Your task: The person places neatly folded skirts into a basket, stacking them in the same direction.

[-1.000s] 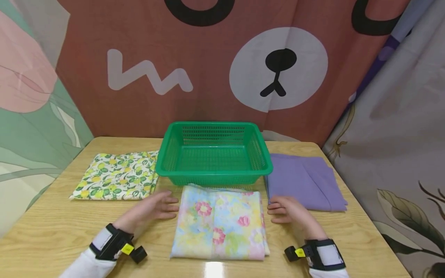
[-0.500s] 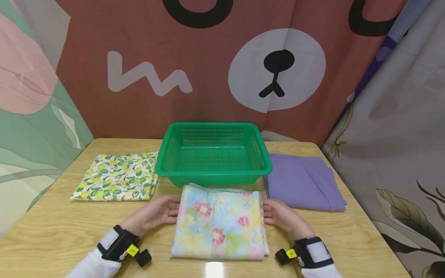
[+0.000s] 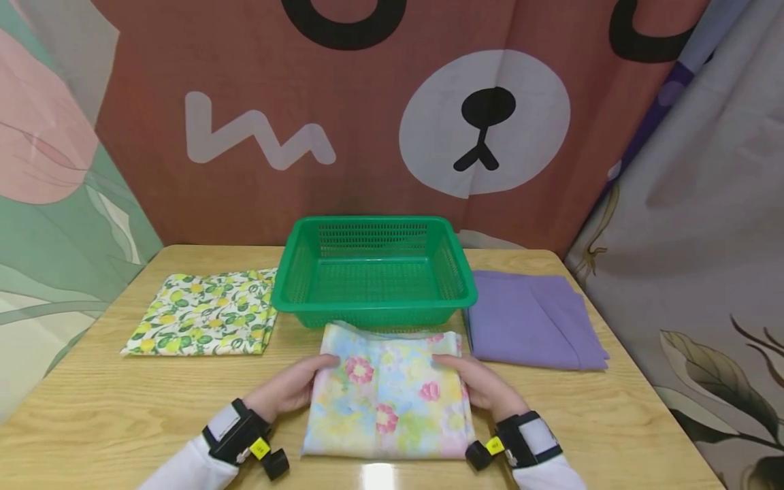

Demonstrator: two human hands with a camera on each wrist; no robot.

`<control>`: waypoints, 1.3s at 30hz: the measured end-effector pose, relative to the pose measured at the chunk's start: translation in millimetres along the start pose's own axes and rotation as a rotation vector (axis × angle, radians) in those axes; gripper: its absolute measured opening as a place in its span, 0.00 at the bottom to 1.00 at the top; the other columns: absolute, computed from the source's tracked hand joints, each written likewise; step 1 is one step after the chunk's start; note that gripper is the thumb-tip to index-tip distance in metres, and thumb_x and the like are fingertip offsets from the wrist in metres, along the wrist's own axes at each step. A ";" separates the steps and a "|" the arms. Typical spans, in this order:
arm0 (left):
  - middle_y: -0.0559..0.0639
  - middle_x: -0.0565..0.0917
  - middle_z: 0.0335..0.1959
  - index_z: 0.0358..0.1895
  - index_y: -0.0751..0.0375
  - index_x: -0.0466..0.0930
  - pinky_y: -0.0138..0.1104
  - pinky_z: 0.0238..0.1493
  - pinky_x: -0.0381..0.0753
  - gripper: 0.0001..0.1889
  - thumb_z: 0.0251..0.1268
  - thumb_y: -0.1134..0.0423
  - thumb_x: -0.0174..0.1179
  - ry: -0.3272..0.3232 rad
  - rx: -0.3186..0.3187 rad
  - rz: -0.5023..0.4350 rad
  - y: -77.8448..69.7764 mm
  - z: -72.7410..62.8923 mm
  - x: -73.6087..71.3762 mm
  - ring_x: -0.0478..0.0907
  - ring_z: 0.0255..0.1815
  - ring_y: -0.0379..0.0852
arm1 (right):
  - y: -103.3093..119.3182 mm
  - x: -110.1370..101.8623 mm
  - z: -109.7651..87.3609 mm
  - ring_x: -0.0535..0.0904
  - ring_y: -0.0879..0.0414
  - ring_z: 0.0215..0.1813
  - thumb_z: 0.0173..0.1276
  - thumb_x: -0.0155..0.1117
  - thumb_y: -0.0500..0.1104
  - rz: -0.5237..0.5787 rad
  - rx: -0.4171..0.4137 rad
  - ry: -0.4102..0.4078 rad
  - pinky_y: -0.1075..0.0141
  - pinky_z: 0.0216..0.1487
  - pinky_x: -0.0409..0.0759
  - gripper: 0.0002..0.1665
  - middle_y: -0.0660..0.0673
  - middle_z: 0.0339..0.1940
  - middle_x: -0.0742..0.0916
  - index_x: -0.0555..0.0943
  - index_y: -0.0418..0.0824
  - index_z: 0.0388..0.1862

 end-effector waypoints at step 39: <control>0.57 0.89 0.55 0.75 0.76 0.65 0.41 0.61 0.85 0.29 0.81 0.62 0.58 -0.108 0.088 0.207 -45.9 -31.8 14.1 0.87 0.54 0.45 | 70.5 22.9 -20.1 0.90 0.61 0.46 0.79 0.64 0.37 -0.338 -0.240 -0.177 0.66 0.47 0.89 0.35 0.56 0.48 0.91 0.64 0.23 0.77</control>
Point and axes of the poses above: each hand's wrist, its own z-axis towards the middle knuckle, its own x-axis out of the palm, y = z × x, the point moved 10 cm from there along z, towards the middle knuckle
